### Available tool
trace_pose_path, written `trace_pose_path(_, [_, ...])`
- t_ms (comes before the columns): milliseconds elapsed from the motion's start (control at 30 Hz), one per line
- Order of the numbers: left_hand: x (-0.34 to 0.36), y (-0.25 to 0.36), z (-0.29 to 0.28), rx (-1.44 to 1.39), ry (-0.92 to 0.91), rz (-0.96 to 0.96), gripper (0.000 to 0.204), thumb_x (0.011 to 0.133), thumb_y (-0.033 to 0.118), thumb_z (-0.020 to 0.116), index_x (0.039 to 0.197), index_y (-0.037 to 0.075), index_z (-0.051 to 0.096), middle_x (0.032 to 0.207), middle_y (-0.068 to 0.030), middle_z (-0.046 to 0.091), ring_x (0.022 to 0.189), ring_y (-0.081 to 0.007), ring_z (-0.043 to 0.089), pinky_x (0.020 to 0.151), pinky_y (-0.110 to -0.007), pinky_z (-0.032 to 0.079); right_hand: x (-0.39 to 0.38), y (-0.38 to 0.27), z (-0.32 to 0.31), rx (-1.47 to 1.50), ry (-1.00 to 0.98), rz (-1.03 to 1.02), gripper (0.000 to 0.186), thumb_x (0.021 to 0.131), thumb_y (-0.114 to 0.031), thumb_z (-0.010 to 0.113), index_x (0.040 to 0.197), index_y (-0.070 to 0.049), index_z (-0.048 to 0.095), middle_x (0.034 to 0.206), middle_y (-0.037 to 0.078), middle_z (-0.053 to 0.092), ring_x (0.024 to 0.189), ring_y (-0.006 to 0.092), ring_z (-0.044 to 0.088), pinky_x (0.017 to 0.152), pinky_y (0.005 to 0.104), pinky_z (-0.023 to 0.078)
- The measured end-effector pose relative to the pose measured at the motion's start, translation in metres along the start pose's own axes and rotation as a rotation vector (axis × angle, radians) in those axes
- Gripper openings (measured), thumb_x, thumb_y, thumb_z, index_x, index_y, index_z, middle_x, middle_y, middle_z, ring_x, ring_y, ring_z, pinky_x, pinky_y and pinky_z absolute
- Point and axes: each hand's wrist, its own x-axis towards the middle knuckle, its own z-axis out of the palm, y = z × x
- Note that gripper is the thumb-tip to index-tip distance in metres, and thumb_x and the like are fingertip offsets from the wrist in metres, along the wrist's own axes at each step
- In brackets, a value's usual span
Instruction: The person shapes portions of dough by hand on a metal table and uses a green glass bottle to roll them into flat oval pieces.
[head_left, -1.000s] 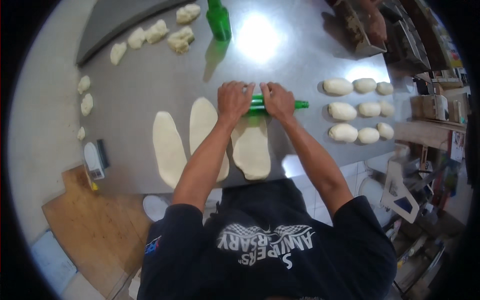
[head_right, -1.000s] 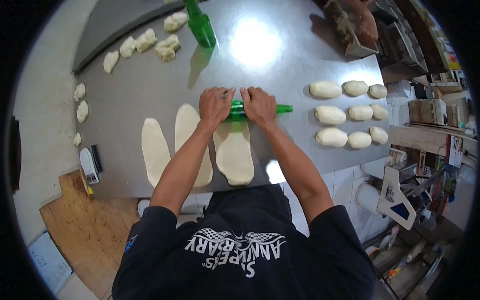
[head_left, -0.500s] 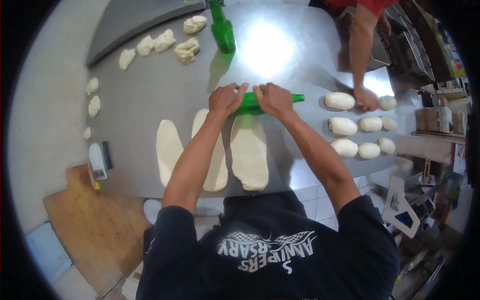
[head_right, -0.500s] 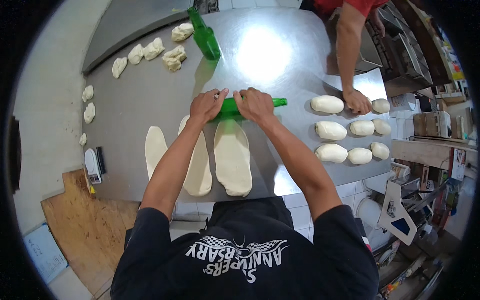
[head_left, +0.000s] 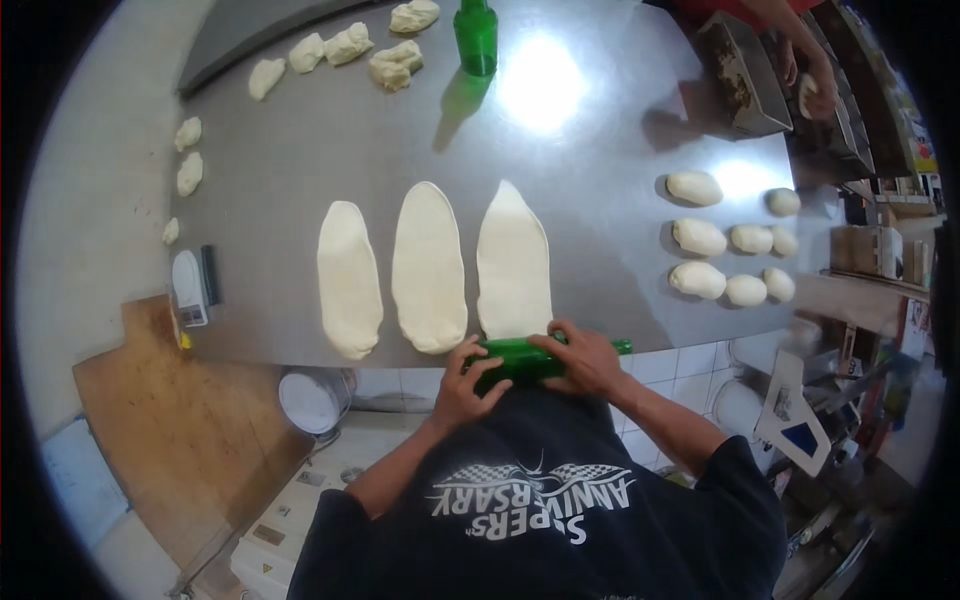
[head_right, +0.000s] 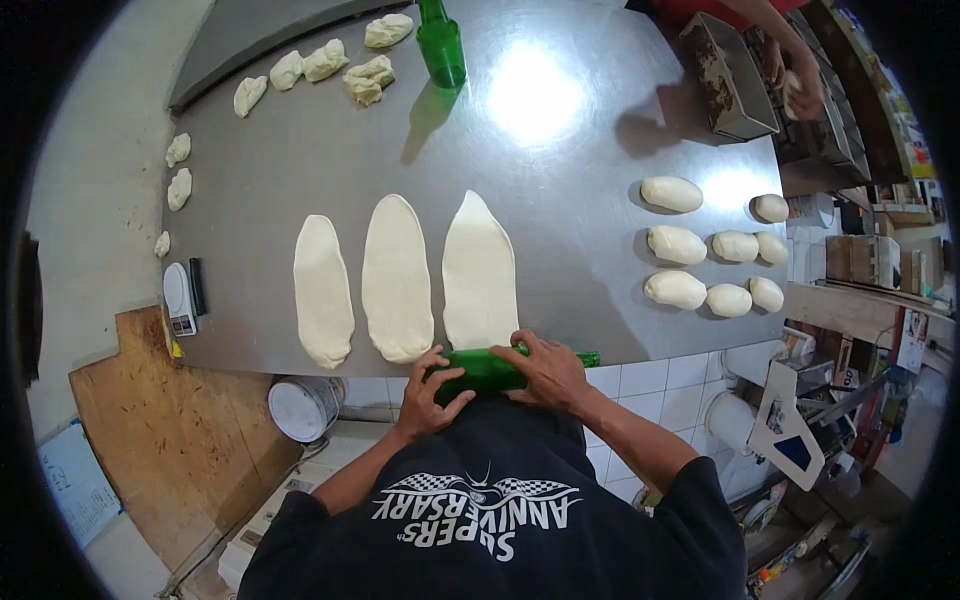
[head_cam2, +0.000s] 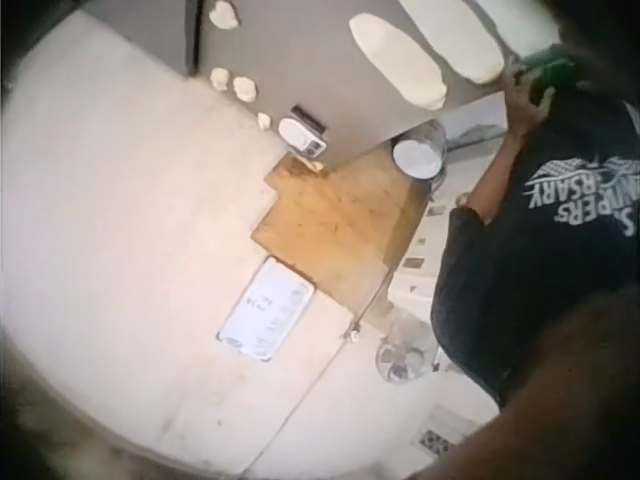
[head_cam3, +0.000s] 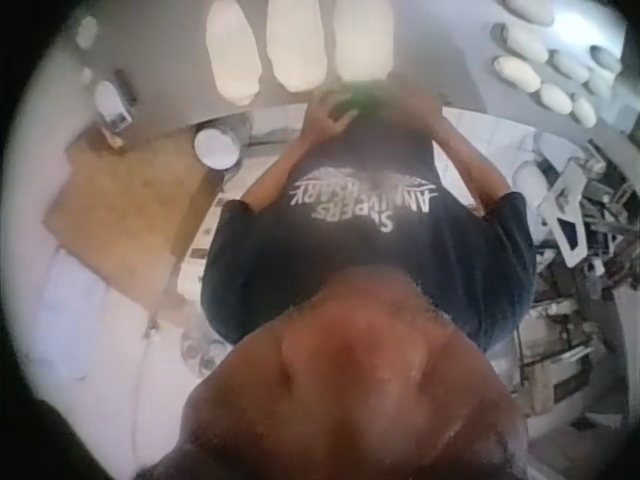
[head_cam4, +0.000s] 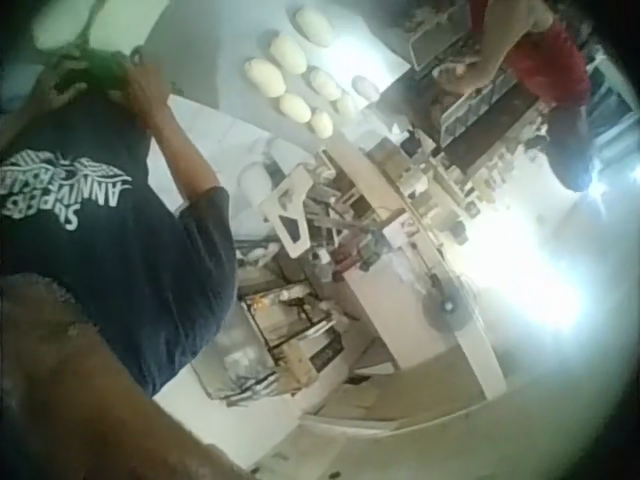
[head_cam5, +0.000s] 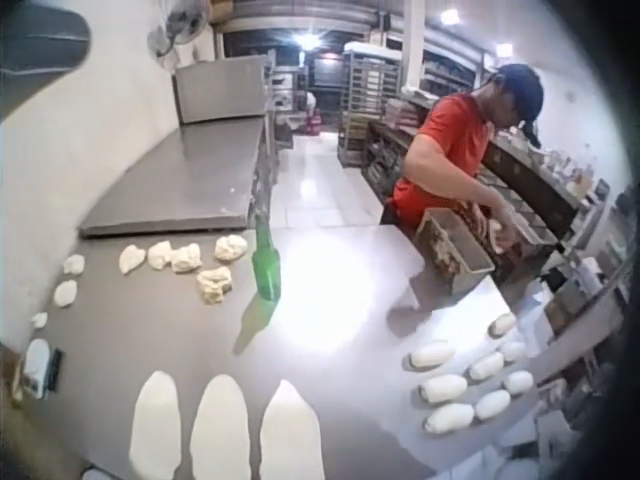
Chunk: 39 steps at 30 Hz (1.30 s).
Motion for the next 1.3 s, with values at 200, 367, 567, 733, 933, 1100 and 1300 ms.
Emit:
trace_pose_path(200, [0.084, -0.003, -0.014, 0.216, 0.185, 0.054, 0.047, 0.092, 0.011, 0.081, 0.137, 0.003, 0.070, 0.149, -0.0254, 0.055, 0.149, -0.0512, 0.044, 0.123, -0.058, 0.040, 0.070, 0.029, -0.024, -0.028, 0.344, -0.095, 0.069, 0.089, -0.047, 0.082, 0.148, -0.022, 0.058, 0.142, 0.010, 0.061, 0.116, 0.0325, 0.071, 0.107, 0.0472, 0.050])
trace_pose_path(367, [0.206, -0.049, -0.010, 0.554, 0.154, 0.143, 0.111, 0.074, 0.059, 0.091, 0.158, 0.003, 0.047, 0.151, -0.0210, 0.054, 0.148, -0.0451, 0.044, 0.126, -0.058, 0.032, 0.189, 0.061, -0.045, -0.271, 0.864, -0.113, 0.038, 0.103, -0.041, 0.067, 0.131, -0.017, 0.074, 0.130, 0.012, 0.072, 0.107, 0.0302, 0.073, 0.106, 0.0469, 0.047])
trace_pose_path(567, [0.320, -0.057, -0.067, 0.493, -0.242, -0.208, 0.092, 0.059, 0.064, 0.097, 0.132, 0.012, 0.075, 0.114, -0.0130, 0.078, 0.110, -0.0326, 0.075, 0.101, -0.044, 0.057, 0.281, 0.067, -0.106, 0.139, 0.798, 0.106, 0.025, 0.107, -0.029, 0.065, 0.112, -0.011, 0.081, 0.100, 0.015, 0.078, 0.095, 0.0345, 0.073, 0.107, 0.0468, 0.047])
trace_pose_path(733, [0.304, -0.077, -0.094, 0.168, 0.039, -0.353, 0.082, 0.068, 0.064, 0.095, 0.126, 0.009, 0.077, 0.111, -0.0127, 0.081, 0.106, -0.0279, 0.077, 0.095, -0.040, 0.060, 0.300, 0.043, -0.161, 0.303, 1.390, -0.124, 0.023, 0.103, -0.010, 0.070, 0.125, -0.002, 0.071, 0.124, 0.014, 0.071, 0.118, 0.0310, 0.063, 0.106, 0.0432, 0.047])
trace_pose_path(933, [0.187, -0.102, -0.127, -0.839, 0.434, -0.419, 0.056, 0.085, 0.022, 0.091, 0.132, 0.000, 0.071, 0.110, -0.0069, 0.077, 0.098, -0.0166, 0.072, 0.090, -0.034, 0.059, 0.362, -0.014, -0.157, 0.380, 0.938, -0.147, 0.038, 0.098, -0.017, 0.076, 0.134, -0.007, 0.066, 0.130, 0.016, 0.066, 0.121, 0.0366, 0.064, 0.104, 0.0462, 0.052])
trace_pose_path(1100, [0.046, -0.149, -0.182, -0.907, 0.486, -0.458, 0.056, 0.083, 0.019, 0.090, 0.132, -0.001, 0.070, 0.114, -0.0073, 0.076, 0.100, -0.0189, 0.072, 0.092, -0.035, 0.058, 0.480, -0.026, -0.116, -0.105, 0.581, -0.009, 0.084, 0.089, -0.019, 0.085, 0.162, -0.018, 0.043, 0.161, 0.027, 0.042, 0.146, 0.0500, 0.045, 0.117, 0.0549, 0.046])
trace_pose_path(1300, [-0.082, -0.189, -0.271, -0.734, 0.515, -0.601, 0.062, 0.082, 0.026, 0.092, 0.132, -0.002, 0.069, 0.116, -0.0077, 0.075, 0.103, -0.0206, 0.072, 0.094, -0.036, 0.057, 0.585, -0.039, -0.129, -0.249, 0.566, 0.342, 0.086, 0.093, -0.033, 0.078, 0.168, -0.035, 0.037, 0.170, 0.023, 0.031, 0.148, 0.0478, 0.041, 0.110, 0.0670, 0.050])
